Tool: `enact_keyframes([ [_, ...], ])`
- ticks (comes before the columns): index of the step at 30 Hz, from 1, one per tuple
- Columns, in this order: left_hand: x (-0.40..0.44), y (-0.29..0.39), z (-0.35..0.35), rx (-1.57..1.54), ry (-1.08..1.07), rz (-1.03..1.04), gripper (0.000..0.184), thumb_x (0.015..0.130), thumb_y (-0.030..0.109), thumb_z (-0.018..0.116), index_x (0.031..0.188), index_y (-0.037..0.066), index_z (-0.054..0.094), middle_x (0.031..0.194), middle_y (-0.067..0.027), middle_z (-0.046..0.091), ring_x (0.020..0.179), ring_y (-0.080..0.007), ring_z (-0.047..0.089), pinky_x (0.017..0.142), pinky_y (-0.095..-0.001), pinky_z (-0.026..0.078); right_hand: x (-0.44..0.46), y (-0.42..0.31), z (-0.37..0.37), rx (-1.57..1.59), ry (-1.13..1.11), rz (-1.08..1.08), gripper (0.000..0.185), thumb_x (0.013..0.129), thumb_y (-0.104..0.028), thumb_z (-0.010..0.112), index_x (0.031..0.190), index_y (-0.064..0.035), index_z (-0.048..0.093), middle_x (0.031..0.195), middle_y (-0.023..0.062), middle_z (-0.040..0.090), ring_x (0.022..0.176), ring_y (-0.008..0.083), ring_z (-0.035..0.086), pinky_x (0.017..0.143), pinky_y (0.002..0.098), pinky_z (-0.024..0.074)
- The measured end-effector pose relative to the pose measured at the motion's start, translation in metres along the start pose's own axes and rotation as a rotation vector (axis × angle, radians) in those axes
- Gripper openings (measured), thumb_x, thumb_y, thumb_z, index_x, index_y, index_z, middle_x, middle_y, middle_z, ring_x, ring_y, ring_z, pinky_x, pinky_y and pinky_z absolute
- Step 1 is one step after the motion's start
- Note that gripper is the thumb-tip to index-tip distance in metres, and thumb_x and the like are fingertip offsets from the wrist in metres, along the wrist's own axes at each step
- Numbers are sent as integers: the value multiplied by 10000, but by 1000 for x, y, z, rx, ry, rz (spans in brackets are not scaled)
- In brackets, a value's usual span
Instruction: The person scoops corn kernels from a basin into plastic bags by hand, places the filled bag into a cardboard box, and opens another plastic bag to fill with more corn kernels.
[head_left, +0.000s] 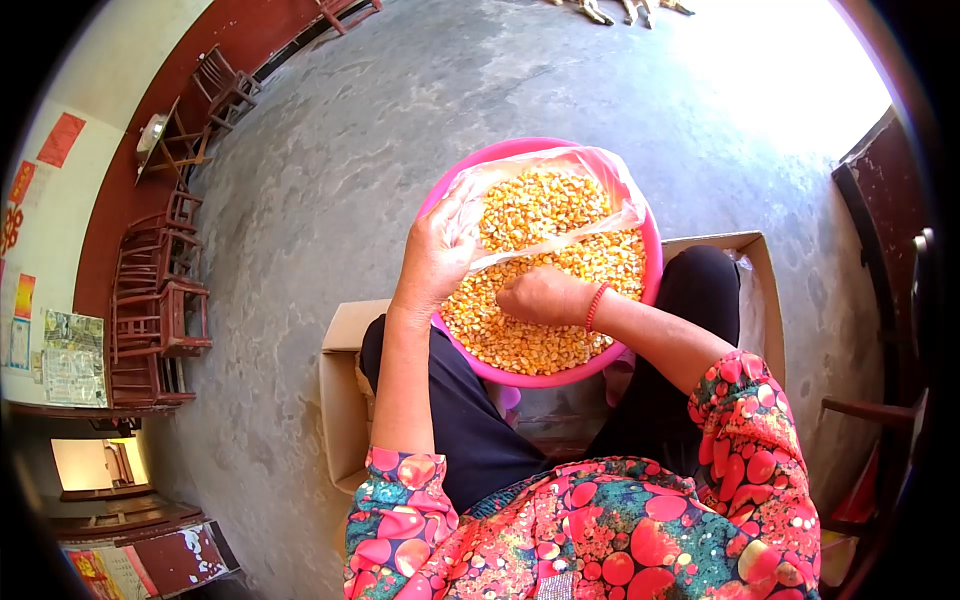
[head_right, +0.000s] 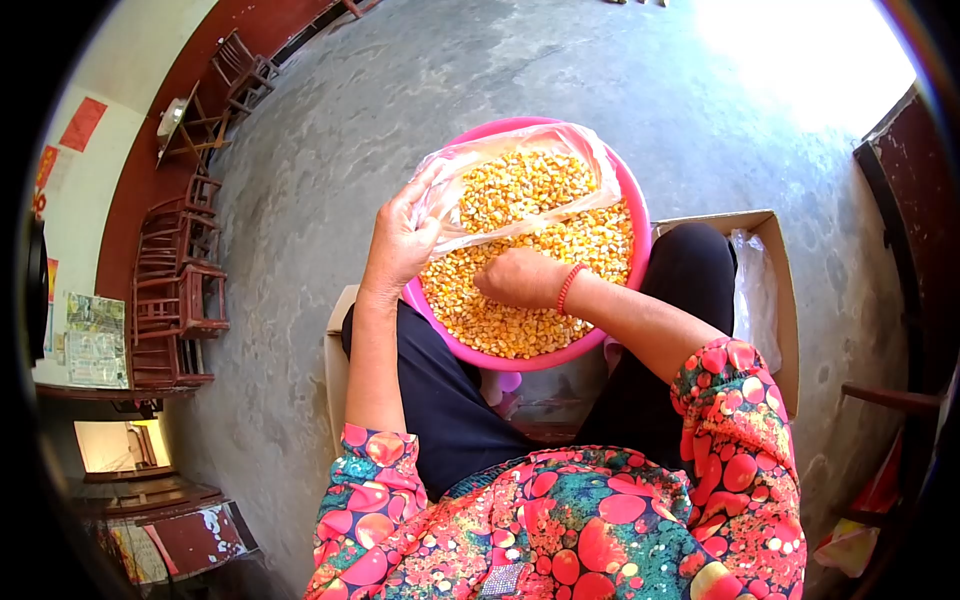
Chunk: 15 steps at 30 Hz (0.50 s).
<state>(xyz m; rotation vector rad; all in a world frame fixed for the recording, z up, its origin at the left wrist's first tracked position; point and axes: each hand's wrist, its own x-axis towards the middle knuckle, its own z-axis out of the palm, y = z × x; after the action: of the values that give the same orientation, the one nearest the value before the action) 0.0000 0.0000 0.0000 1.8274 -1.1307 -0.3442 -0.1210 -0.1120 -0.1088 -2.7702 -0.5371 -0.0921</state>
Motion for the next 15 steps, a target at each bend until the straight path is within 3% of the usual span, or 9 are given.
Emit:
enact_keyframes([
  [6, 0, 4, 1, -38, -4, 5, 552, 762, -116, 450, 1297, 14, 479, 1231, -191, 566, 1133, -213, 559, 943, -290, 447, 4, -8, -23, 35, 40, -8, 158, 842, -162, 523, 743, -39, 520, 642, 135, 570, 620, 283, 628, 550, 416, 495],
  [8, 0, 4, 1, -31, -12, 6, 555, 759, -121, 447, 1298, 9, 476, 1219, -191, 574, 1131, -206, 559, 949, -291, 445, 6, -7, -24, 389, 127, -43, 168, 852, -159, 542, 754, -23, 546, 659, 148, 575, 638, 303, 616, 598, 404, 491],
  [9, 0, 3, 1, -29, -12, 7, 555, 759, -121, 447, 1298, 9, 476, 1219, -191, 574, 1131, -206, 559, 949, -291, 445, 8, -10, -32, 389, 128, -44, 168, 852, -159, 542, 754, -23, 546, 659, 148, 575, 638, 303, 616, 598, 404, 491],
  [13, 0, 0, 3, -105, -12, 13, 555, 751, -129, 447, 1294, -15, 470, 1235, -191, 562, 1142, -198, 548, 957, -286, 436, 11, -16, -62, 842, 176, 34, 175, 906, -165, 539, 879, -13, 621, 742, 103, 634, 687, 211, 622, 660, 324, 491],
  [15, 1, 0, 6, -155, -13, -1, 557, 747, -132, 447, 1293, -24, 468, 1246, -191, 555, 1149, -198, 543, 961, -285, 433, 11, -8, -75, 873, 282, 73, 212, 927, -199, 527, 886, -15, 625, 750, 67, 627, 717, 114, 590, 670, 288, 476],
])
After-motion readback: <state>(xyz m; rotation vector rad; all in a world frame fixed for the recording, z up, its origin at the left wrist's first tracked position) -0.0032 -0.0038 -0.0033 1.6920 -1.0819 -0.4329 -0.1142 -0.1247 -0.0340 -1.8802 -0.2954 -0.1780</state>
